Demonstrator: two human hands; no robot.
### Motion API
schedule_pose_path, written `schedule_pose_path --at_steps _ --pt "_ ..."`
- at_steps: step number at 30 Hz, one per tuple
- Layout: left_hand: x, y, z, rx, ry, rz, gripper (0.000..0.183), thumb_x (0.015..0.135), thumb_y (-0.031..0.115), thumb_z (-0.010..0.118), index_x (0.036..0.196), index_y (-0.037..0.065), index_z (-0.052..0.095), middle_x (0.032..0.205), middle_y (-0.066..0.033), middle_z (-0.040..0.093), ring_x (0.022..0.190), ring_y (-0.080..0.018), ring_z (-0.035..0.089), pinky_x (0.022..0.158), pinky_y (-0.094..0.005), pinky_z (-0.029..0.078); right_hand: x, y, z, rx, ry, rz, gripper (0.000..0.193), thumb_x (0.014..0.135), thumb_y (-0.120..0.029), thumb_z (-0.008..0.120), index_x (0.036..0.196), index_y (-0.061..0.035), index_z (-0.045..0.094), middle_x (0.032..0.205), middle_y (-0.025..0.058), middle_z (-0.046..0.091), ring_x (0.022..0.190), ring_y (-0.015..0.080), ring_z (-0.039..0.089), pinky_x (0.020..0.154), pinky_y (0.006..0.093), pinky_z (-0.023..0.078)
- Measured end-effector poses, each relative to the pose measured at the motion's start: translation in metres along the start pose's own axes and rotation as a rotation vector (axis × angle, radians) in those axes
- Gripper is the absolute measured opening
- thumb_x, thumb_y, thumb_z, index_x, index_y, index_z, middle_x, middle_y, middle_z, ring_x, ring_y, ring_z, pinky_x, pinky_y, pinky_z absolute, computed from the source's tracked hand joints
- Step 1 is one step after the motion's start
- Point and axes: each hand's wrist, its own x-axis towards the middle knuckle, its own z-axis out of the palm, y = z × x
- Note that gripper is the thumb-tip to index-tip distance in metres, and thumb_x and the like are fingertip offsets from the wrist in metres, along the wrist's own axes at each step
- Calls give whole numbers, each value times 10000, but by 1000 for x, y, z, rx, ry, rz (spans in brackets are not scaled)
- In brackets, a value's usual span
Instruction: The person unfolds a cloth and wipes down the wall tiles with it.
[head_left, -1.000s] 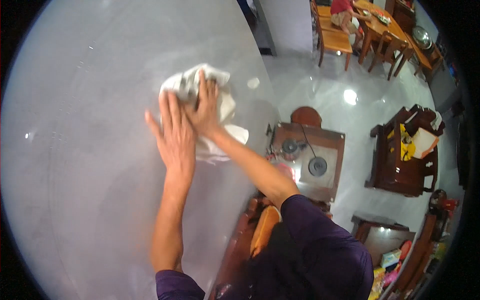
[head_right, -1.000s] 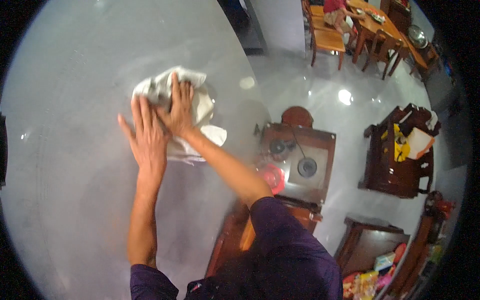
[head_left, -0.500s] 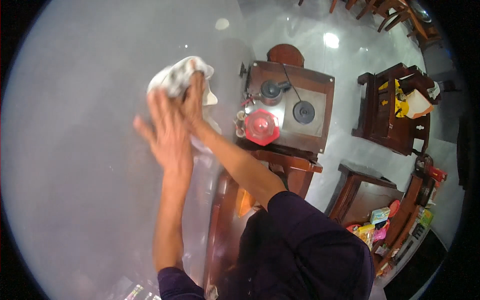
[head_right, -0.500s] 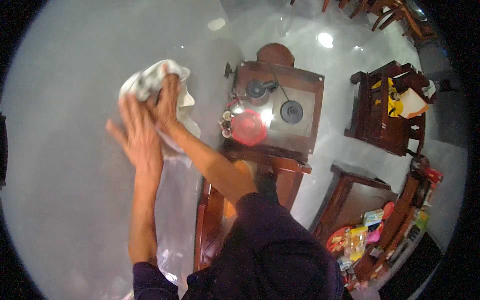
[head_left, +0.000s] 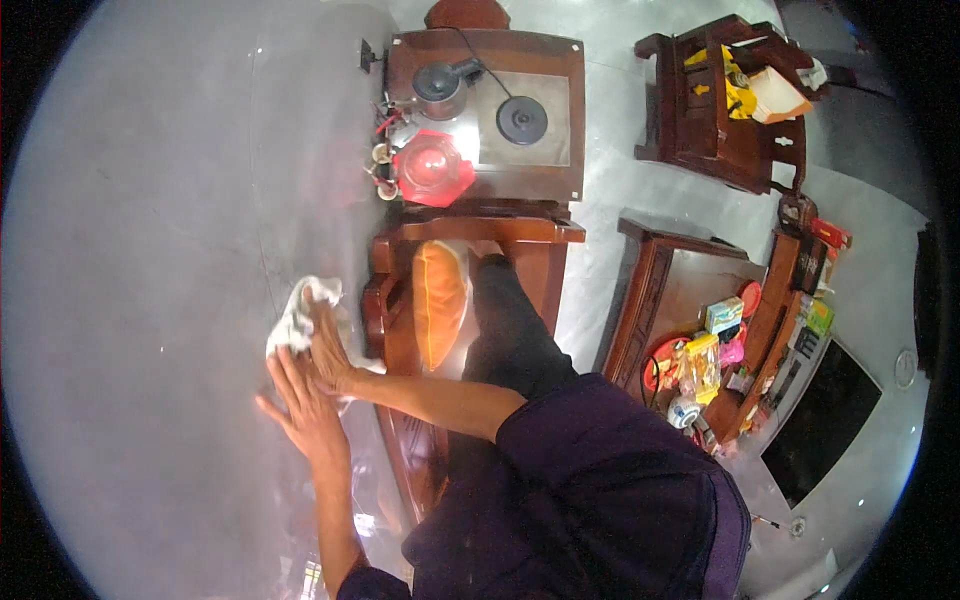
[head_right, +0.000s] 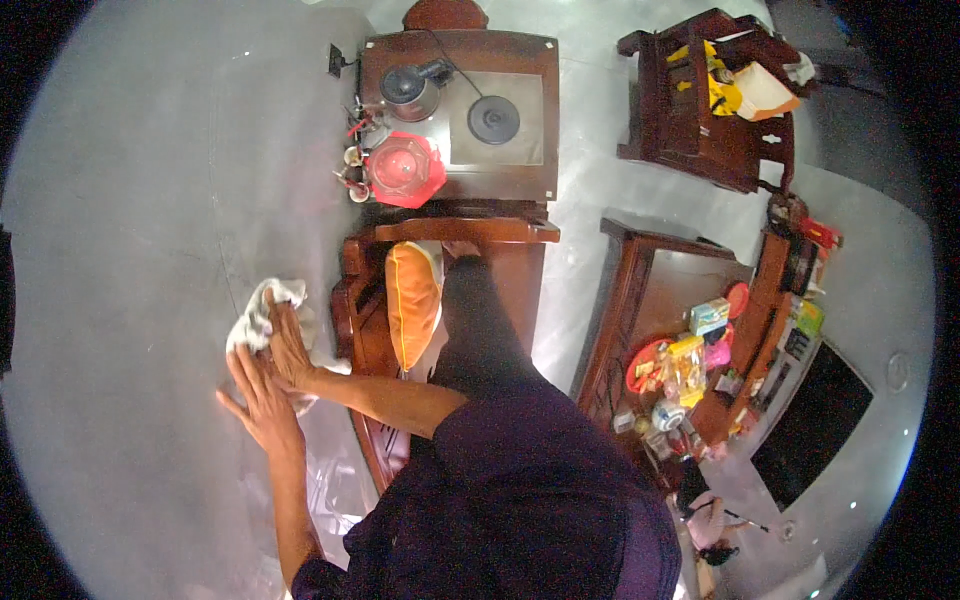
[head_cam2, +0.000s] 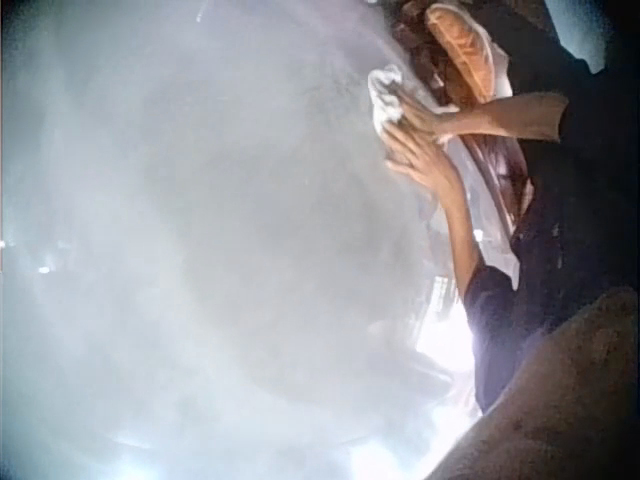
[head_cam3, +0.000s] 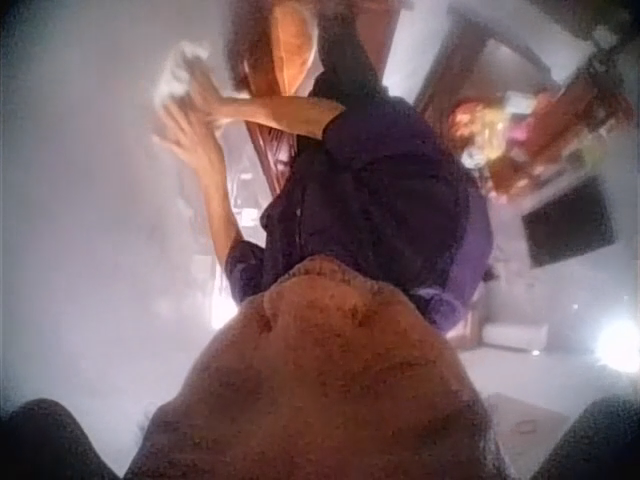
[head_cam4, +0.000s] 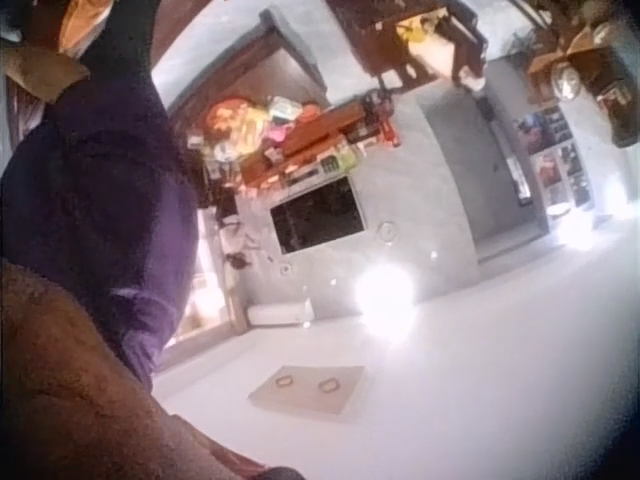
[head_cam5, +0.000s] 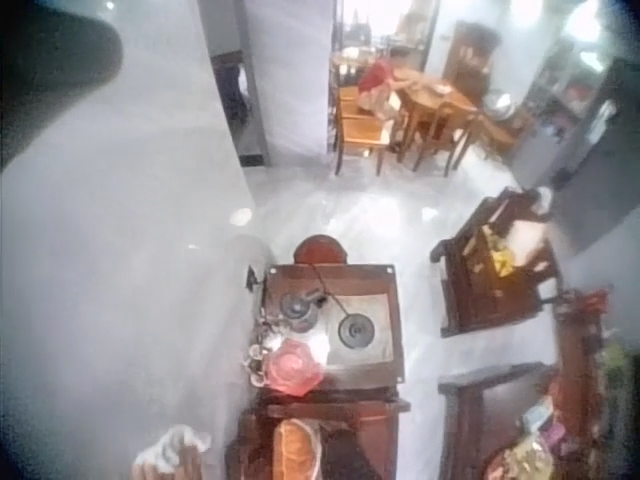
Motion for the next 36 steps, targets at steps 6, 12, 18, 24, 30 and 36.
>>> schedule_pose_path --at_steps 6,12,18,24,30,36 --pt "-66 -16 18 53 -73 -117 570 920 223 483 1474 103 424 1624 -73 207 1510 -261 150 1165 -625 39 -20 -31 -9 -37 -89 -307 1084 764 -276 677 1546 -5 -23 1569 310 61 1440 525 78 1193 585 54" --pt "2 -17 -11 38 111 -286 540 919 194 496 1450 104 453 1613 -70 245 1504 -265 178 1159 -637 47 63 -70 -43 46 80 -507 965 765 -202 648 1546 -2 117 1516 323 211 1383 539 196 1180 580 116" --pt "46 -37 -33 148 296 -292 522 918 236 511 1430 138 482 1618 -56 235 1503 -247 189 1162 -628 71 74 -102 -14 317 219 -88 932 862 -339 654 1569 -94 100 1556 269 173 1429 474 173 1194 517 131" --pt "-43 -3 -3 -29 81 -211 503 931 235 489 1421 123 486 1601 -100 267 1492 -293 214 1145 -662 89 -5 -43 -22 -40 28 -467 840 933 -478 532 1567 -100 131 1618 223 16 1468 472 39 1180 593 59" --pt "-136 -24 22 -197 245 -434 497 928 160 552 1405 48 472 1563 -170 311 1482 -364 209 1138 -671 23 -43 -99 -6 28 -151 -650 1124 791 -669 582 1538 23 106 1509 326 216 1411 520 174 1138 662 50" --pt "-64 -53 -22 -218 571 -664 434 872 321 710 1205 60 618 1527 -180 355 1444 -430 260 1088 -739 -29 66 -181 -36 -30 -114 -1064 1115 734 -684 607 1516 15 229 1450 292 343 1354 519 272 1094 710 80"
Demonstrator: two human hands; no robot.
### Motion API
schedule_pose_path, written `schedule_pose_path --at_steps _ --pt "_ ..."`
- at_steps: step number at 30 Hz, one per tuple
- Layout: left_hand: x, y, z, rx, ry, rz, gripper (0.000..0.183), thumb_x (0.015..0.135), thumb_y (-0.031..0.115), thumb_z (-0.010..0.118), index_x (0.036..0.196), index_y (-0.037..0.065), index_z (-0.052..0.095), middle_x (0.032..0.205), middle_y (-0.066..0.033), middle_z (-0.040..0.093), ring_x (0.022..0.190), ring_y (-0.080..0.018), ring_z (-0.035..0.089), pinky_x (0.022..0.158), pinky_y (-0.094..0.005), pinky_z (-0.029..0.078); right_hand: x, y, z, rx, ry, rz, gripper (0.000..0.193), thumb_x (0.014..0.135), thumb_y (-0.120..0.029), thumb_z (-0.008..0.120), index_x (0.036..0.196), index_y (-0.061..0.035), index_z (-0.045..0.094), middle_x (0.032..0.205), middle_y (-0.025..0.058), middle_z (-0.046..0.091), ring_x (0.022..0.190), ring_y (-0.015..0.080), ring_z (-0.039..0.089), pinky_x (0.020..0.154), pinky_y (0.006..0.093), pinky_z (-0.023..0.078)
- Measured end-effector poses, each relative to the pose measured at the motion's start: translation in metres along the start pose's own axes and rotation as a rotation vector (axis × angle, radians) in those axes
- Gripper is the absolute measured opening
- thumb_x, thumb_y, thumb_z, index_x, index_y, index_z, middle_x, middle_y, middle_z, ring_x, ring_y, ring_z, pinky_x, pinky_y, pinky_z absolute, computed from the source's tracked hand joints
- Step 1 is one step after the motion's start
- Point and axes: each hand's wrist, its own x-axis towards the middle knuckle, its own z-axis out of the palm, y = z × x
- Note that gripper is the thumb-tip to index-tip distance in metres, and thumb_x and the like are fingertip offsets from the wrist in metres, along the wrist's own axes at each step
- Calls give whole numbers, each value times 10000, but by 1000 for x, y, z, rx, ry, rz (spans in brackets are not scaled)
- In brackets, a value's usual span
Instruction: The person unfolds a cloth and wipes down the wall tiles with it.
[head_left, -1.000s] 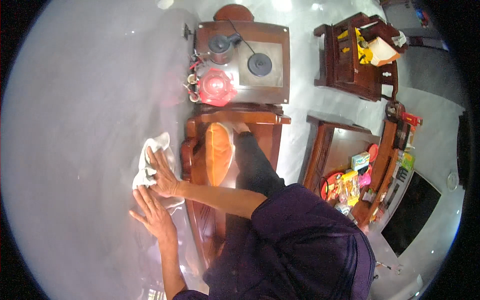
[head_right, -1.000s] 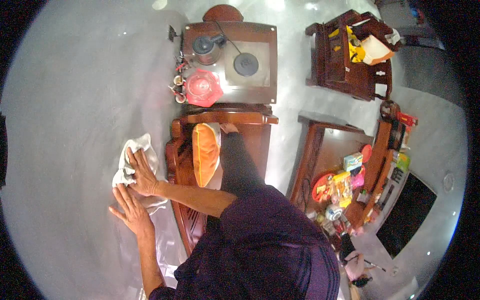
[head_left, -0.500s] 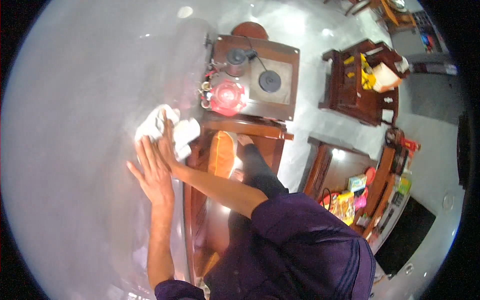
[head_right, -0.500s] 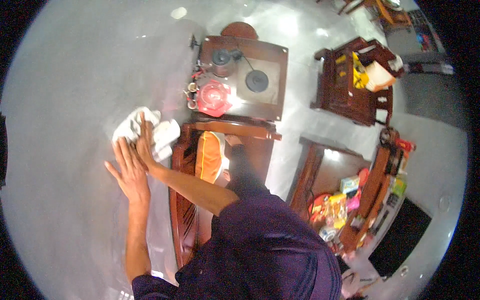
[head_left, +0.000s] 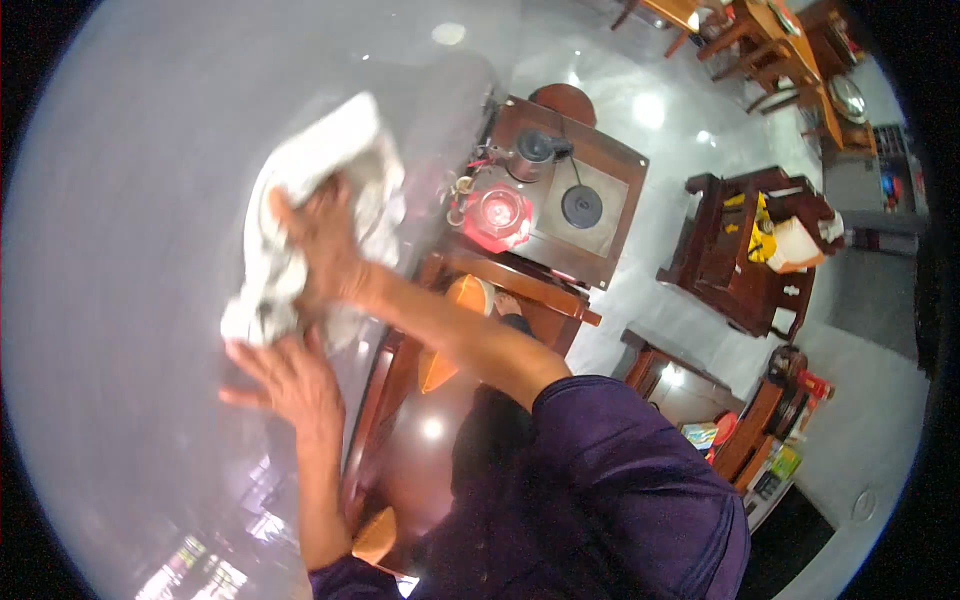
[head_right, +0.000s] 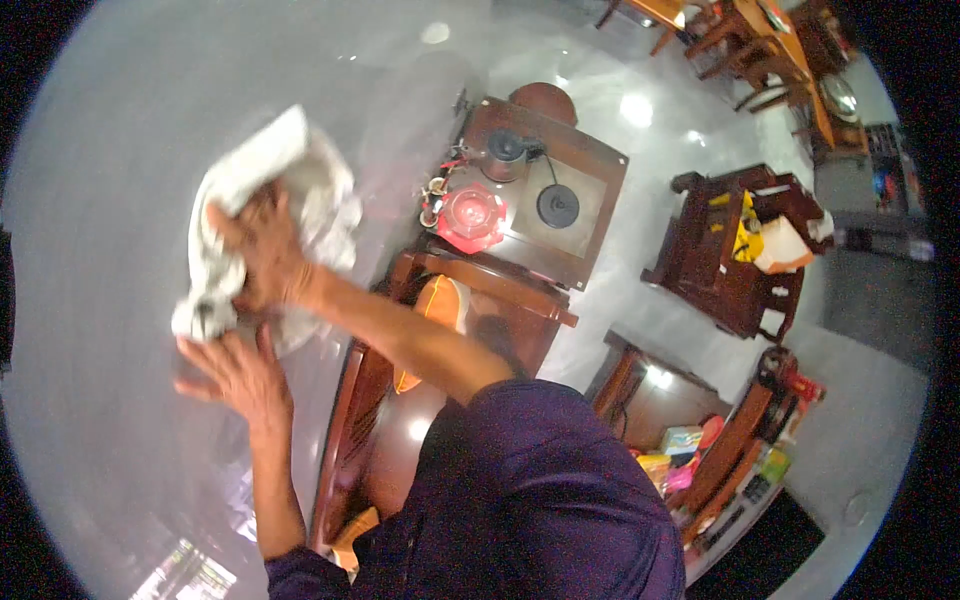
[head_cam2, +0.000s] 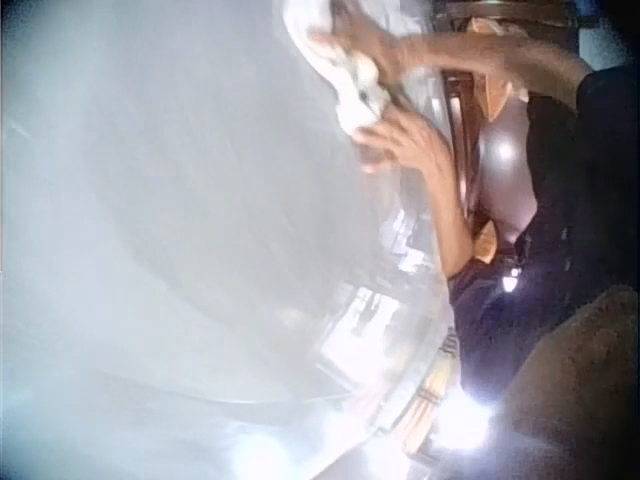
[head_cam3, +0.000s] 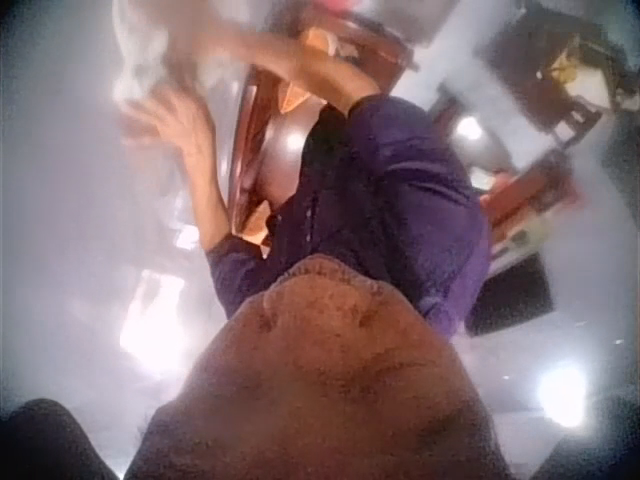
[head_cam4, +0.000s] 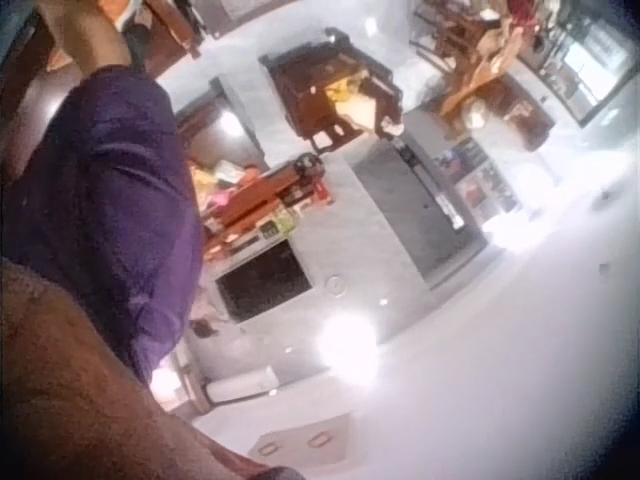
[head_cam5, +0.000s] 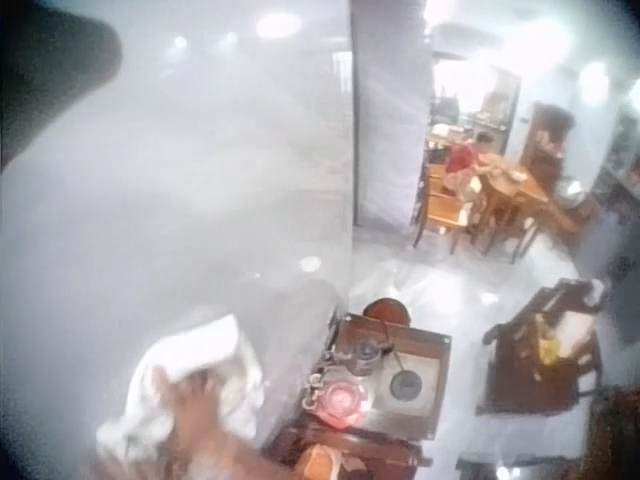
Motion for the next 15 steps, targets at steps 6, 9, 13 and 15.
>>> schedule_pose_path --at_steps 6,9,13,15 --pt "104 55 9 76 -28 118 417 910 153 528 1321 108 581 1539 -84 395 1472 -261 279 1119 -701 -64 30 68 -11 -52 389 98 1112 749 -568 715 1523 30 184 1543 281 236 1438 472 177 1178 559 105" --pt "88 47 11 224 -63 246 447 871 215 552 1302 106 598 1545 -34 387 1455 -227 317 1118 -708 30 -3 49 12 223 400 372 1117 746 -506 752 1533 11 151 1564 270 176 1447 447 161 1172 551 138" --pt "13 34 25 129 -26 188 344 854 174 556 1176 116 661 1428 -69 467 1413 -237 376 1125 -699 52 -54 36 16 42 245 88 1116 759 -489 761 1543 -15 123 1583 284 103 1455 457 121 1153 583 169" --pt "-21 15 17 97 -36 129 311 847 165 558 1130 113 677 1396 -98 481 1410 -262 376 1124 -705 32 -63 18 25 24 215 -12 1104 780 -593 707 1527 18 170 1558 328 144 1439 493 138 1134 614 170"
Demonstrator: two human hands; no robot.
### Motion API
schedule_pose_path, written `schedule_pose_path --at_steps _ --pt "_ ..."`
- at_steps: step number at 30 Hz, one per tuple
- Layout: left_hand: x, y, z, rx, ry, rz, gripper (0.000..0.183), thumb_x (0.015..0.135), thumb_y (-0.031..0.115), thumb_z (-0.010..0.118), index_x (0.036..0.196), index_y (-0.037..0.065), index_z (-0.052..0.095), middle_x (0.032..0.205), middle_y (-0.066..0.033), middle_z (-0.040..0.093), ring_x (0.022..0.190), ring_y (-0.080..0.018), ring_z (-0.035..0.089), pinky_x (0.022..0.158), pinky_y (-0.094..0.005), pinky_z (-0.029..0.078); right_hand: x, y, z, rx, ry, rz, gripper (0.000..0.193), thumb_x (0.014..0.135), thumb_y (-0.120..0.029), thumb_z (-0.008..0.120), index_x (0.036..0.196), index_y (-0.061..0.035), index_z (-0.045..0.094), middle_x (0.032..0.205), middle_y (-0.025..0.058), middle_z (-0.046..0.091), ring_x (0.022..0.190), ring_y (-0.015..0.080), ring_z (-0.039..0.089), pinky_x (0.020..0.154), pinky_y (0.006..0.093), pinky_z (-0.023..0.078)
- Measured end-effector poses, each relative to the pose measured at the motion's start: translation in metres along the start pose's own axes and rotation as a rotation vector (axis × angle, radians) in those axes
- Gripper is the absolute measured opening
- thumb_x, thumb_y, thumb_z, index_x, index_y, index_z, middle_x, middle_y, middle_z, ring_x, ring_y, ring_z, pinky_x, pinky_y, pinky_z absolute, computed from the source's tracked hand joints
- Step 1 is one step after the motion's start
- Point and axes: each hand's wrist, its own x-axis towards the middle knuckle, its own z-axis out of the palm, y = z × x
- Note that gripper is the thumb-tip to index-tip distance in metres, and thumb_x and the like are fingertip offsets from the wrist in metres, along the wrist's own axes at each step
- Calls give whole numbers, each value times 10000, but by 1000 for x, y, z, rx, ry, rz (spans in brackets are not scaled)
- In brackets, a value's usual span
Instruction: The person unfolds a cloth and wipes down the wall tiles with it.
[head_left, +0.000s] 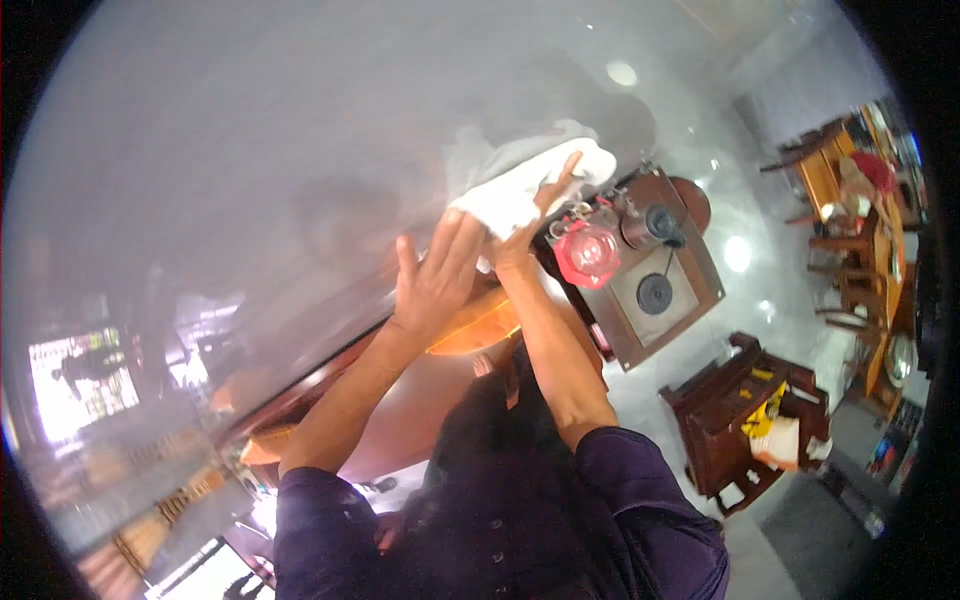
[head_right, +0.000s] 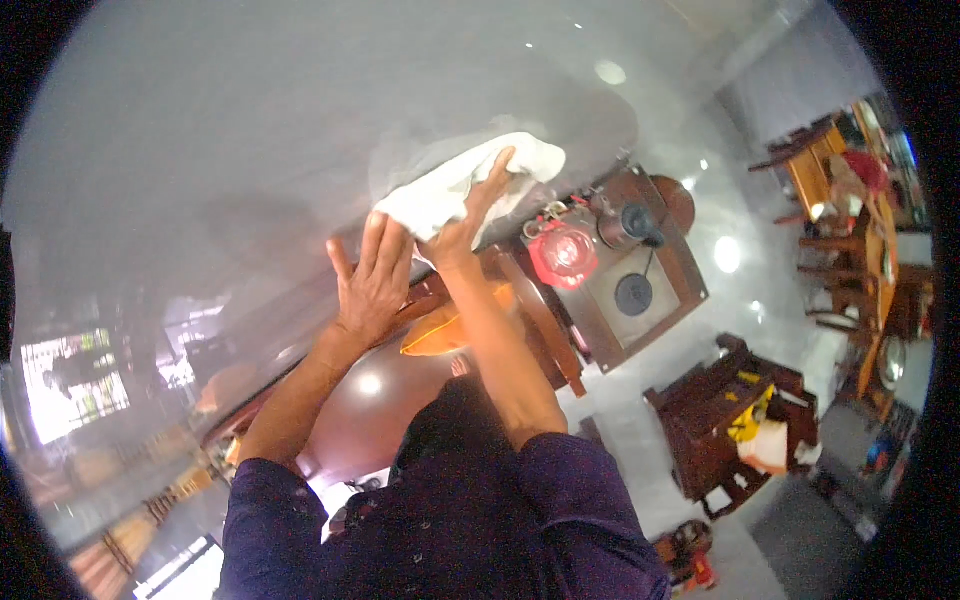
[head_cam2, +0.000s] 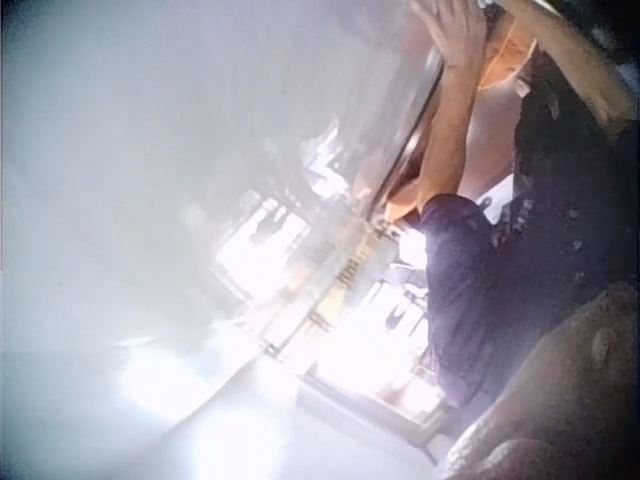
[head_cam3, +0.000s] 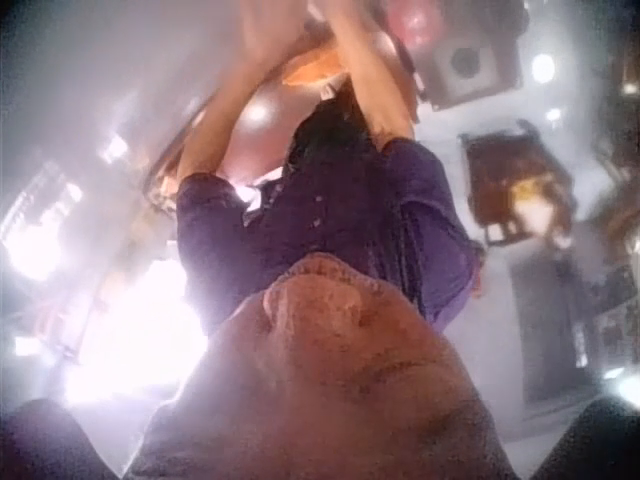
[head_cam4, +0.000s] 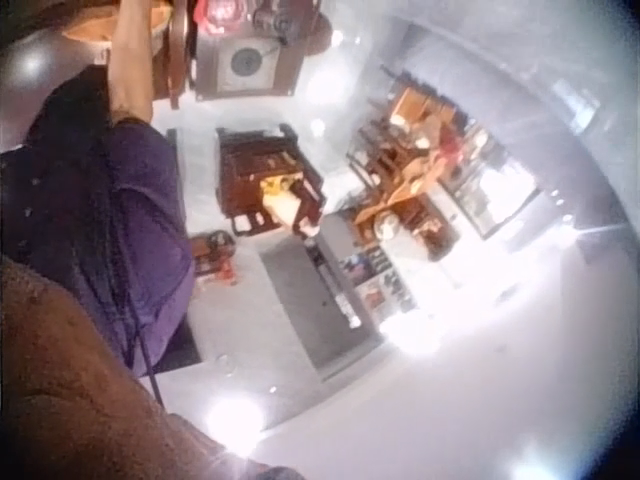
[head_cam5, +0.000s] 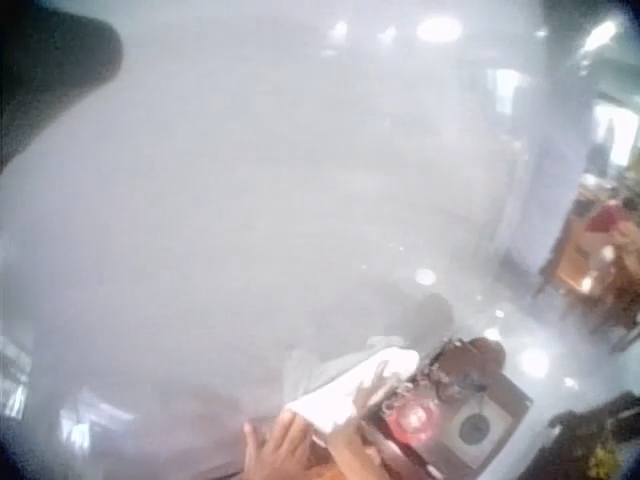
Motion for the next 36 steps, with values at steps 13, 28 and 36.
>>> schedule_pose_path --at_steps 13,28,36 --pt "-103 -100 -88 35 147 -565 687 821 286 755 1386 23 465 1545 -219 303 1460 -444 186 1124 -685 -43 93 -205 36 48 -250 -556 697 704 -530 695 1319 -212 616 1328 81 585 1327 309 417 1131 529 120" --pt "129 -111 -148 -68 497 -441 659 839 346 714 1304 -64 492 1533 -218 286 1466 -431 192 1145 -644 -18 303 -173 -20 -46 -116 -688 843 693 -537 700 1392 -103 514 1301 202 518 1221 406 464 1056 559 243" --pt "234 -87 -133 -26 455 -323 381 886 160 544 1249 80 627 1509 -97 435 1448 -243 332 1136 -690 33 339 -80 -18 -44 91 -296 934 813 -518 579 1477 75 294 1483 340 324 1405 493 262 1162 603 82"
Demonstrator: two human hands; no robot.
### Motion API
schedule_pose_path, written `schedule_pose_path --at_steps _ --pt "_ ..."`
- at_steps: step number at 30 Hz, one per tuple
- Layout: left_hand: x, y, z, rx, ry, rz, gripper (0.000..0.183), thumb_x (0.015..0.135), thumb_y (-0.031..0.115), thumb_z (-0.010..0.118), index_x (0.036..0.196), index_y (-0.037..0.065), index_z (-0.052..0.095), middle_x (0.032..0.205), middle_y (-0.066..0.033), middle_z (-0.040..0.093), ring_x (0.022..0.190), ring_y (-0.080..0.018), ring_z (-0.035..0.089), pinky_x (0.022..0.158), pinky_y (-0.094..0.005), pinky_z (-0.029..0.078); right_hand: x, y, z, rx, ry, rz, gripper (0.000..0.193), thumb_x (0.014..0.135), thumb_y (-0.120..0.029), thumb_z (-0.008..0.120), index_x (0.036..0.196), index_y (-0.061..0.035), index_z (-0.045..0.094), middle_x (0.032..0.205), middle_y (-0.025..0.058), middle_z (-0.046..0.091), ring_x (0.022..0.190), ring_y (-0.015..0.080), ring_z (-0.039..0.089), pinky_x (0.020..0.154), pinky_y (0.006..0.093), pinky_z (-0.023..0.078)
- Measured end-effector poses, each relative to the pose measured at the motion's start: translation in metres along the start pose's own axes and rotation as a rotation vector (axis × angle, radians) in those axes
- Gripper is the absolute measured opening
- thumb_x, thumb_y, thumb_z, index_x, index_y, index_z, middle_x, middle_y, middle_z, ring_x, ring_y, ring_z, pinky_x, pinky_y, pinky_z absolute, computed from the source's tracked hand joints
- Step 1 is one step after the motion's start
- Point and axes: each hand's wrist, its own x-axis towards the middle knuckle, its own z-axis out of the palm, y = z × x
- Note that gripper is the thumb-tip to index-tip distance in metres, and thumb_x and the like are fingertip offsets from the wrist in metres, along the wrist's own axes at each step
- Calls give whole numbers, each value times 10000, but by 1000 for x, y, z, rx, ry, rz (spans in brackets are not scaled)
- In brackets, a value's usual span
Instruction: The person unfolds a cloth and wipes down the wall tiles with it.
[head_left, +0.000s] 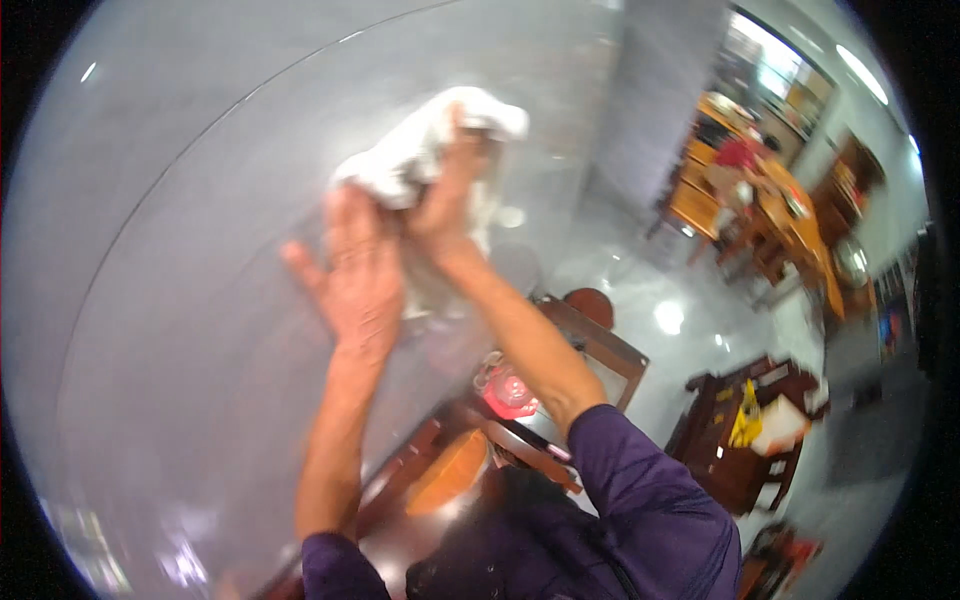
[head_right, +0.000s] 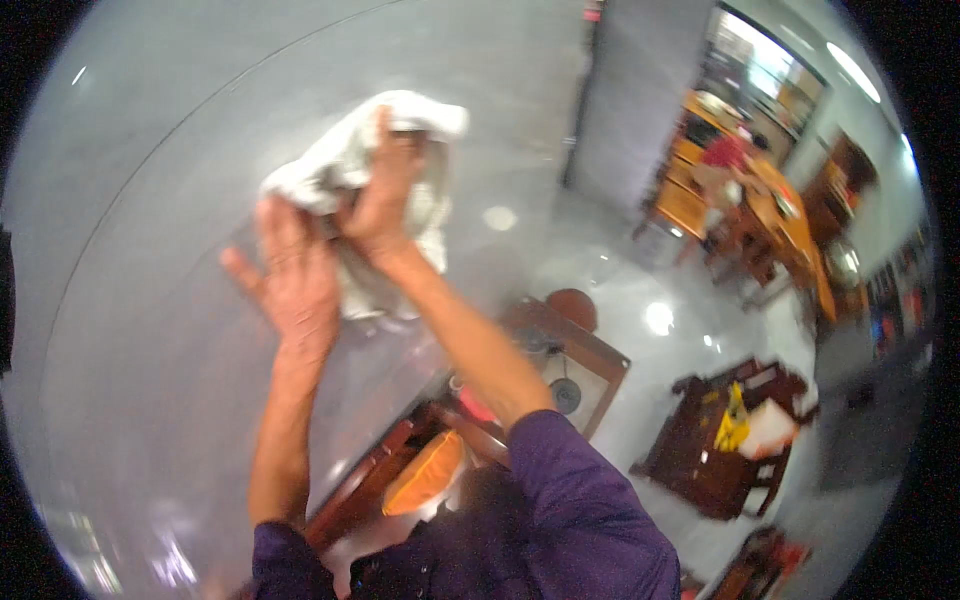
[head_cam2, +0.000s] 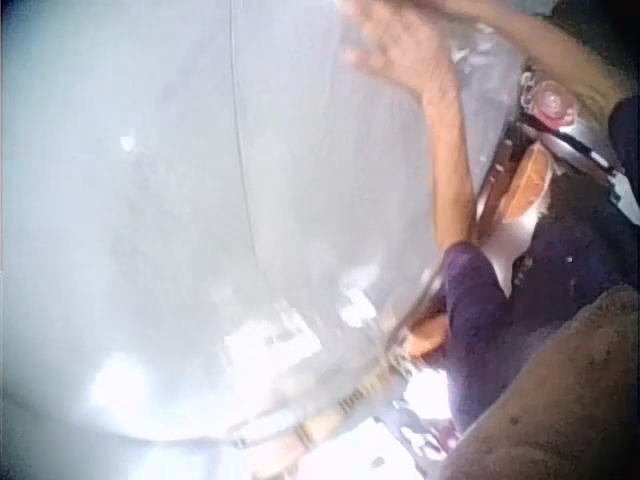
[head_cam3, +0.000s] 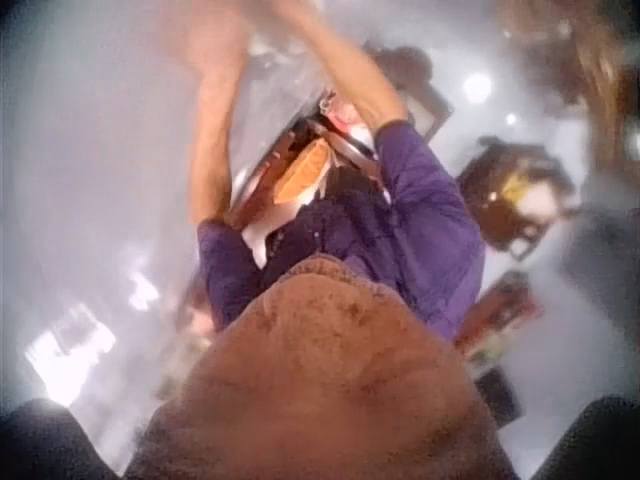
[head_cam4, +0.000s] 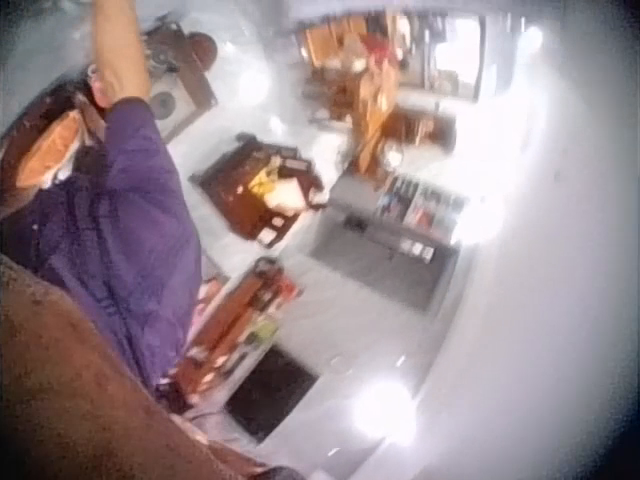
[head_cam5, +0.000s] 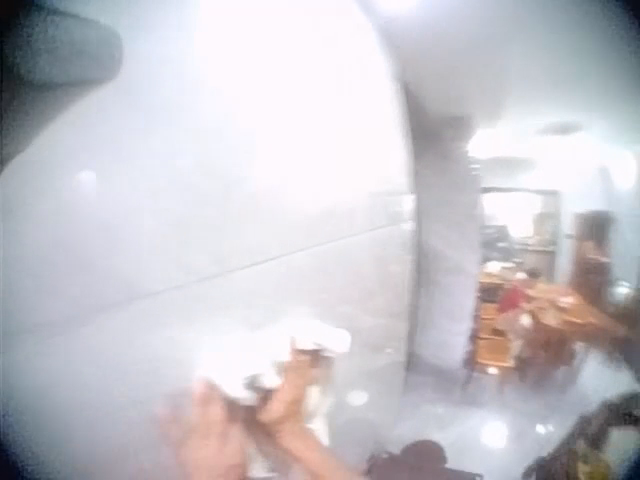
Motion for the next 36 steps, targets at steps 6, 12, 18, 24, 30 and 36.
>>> schedule_pose_path --at_steps 6,12,18,24,30,36 --pt "-40 -15 -12 64 54 -101 248 912 187 528 1088 117 688 1410 -82 545 1376 -234 448 1116 -710 -9 -3 -43 -1 32 -62 -187 857 916 -519 532 1472 91 301 1493 257 375 1423 413 272 1174 507 112" --pt "-17 -100 -91 168 278 -259 371 786 169 654 1148 87 658 1426 -178 472 1399 -371 383 1109 -719 -13 65 -153 35 51 -14 -527 915 836 -616 584 1465 14 370 1223 260 554 1152 452 478 1063 550 246" --pt "-125 -146 -127 221 347 -578 329 814 147 637 1116 15 641 1409 -233 448 1404 -463 321 1104 -720 116 5 -280 52 140 -224 -766 876 751 -517 681 1490 -137 402 1260 158 575 1176 389 474 1042 583 243" --pt "-258 -135 -137 324 192 -869 502 819 99 577 1292 -64 535 1422 -325 395 1369 -493 324 1135 -635 219 -130 -324 62 201 -694 -938 808 730 -394 707 1482 -274 437 1310 34 568 1202 288 489 1010 540 282" --pt "-300 -118 -128 174 123 -1035 537 787 139 588 1271 -83 517 1332 -362 459 1299 -498 415 1122 -646 252 -178 -308 72 297 -831 -976 757 782 -301 711 1485 -228 439 1275 104 602 1219 333 524 1082 500 306" --pt "-276 -144 -144 125 204 -833 406 773 179 591 1114 -43 608 1346 -314 488 1381 -493 335 1108 -696 233 -166 -297 62 169 -695 -811 803 744 -272 786 1463 -130 460 1216 231 608 1136 410 569 1012 494 422"
